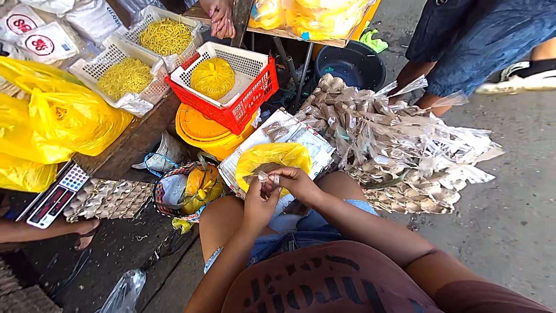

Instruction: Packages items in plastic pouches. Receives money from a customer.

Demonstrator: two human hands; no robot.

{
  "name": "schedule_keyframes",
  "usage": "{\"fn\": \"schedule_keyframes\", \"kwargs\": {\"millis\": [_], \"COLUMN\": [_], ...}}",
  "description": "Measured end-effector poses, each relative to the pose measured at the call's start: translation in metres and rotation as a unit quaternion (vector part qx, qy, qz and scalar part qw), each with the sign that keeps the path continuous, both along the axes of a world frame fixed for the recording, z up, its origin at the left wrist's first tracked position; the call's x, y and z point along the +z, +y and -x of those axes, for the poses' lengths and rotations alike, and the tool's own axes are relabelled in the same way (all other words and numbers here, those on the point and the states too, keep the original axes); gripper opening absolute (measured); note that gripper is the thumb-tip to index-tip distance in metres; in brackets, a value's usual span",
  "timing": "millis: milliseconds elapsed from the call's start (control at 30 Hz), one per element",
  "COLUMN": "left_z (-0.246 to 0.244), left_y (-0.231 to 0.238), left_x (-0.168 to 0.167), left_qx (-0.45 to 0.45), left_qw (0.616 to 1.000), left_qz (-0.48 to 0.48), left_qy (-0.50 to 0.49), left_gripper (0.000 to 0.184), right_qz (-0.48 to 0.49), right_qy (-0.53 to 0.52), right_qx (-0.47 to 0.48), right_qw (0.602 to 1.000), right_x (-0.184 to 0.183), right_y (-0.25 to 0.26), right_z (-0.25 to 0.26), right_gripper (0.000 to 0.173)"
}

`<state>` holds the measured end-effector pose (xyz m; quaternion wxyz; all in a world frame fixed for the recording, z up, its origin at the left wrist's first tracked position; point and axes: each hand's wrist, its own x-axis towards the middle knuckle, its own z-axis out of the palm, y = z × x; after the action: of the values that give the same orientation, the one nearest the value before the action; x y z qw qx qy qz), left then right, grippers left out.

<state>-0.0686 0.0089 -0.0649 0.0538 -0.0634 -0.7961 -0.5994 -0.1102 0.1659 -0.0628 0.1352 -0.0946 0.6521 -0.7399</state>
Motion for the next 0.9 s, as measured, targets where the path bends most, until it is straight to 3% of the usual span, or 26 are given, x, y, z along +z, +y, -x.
{"fn": "schedule_keyframes", "kwargs": {"millis": [67,133,267,367,500,667,767,833,900], "left_z": [0.000,-0.001,-0.001,0.004,0.007,0.006,0.006,0.006,0.005], "left_y": [0.005,0.008,0.008,0.002,-0.003,-0.014,-0.018,-0.018,-0.017], "left_x": [-0.004,-0.007,0.000,0.014,0.022,0.017,0.016,0.017,0.017], "left_qx": [0.060,0.073,0.058,0.021,-0.016,-0.010,-0.010,-0.011,-0.017], "left_qw": [0.992,0.988,0.998,0.997,0.994,0.999,0.997,0.997,0.996], "left_qz": [0.092,0.109,-0.008,-0.073,-0.082,-0.043,-0.034,-0.034,-0.046], "left_qy": [0.057,0.084,0.035,-0.019,-0.070,0.031,0.063,0.068,0.069], "left_gripper": [0.023,0.018,0.013,0.011,0.012,0.030,0.012,0.007,0.006], "right_qz": [0.031,0.043,0.050,0.097,0.122,0.085,0.052,0.039,0.013], "right_qy": [-0.023,-0.013,0.010,0.002,-0.040,-0.098,-0.087,-0.076,-0.079], "right_qx": [-0.036,-0.080,-0.107,-0.078,-0.035,0.010,0.118,0.135,0.128], "right_qw": [0.999,0.996,0.993,0.992,0.991,0.992,0.988,0.987,0.988], "right_x": [0.001,-0.002,-0.003,-0.005,0.000,0.011,0.010,0.011,0.017], "right_y": [-0.010,-0.015,-0.014,-0.010,-0.010,0.001,0.011,0.011,0.009], "right_z": [-0.008,-0.012,-0.016,-0.015,-0.013,-0.007,-0.005,-0.005,-0.006], "right_gripper": [0.021,0.020,0.011,0.013,0.025,0.026,0.015,0.012,0.021]}}
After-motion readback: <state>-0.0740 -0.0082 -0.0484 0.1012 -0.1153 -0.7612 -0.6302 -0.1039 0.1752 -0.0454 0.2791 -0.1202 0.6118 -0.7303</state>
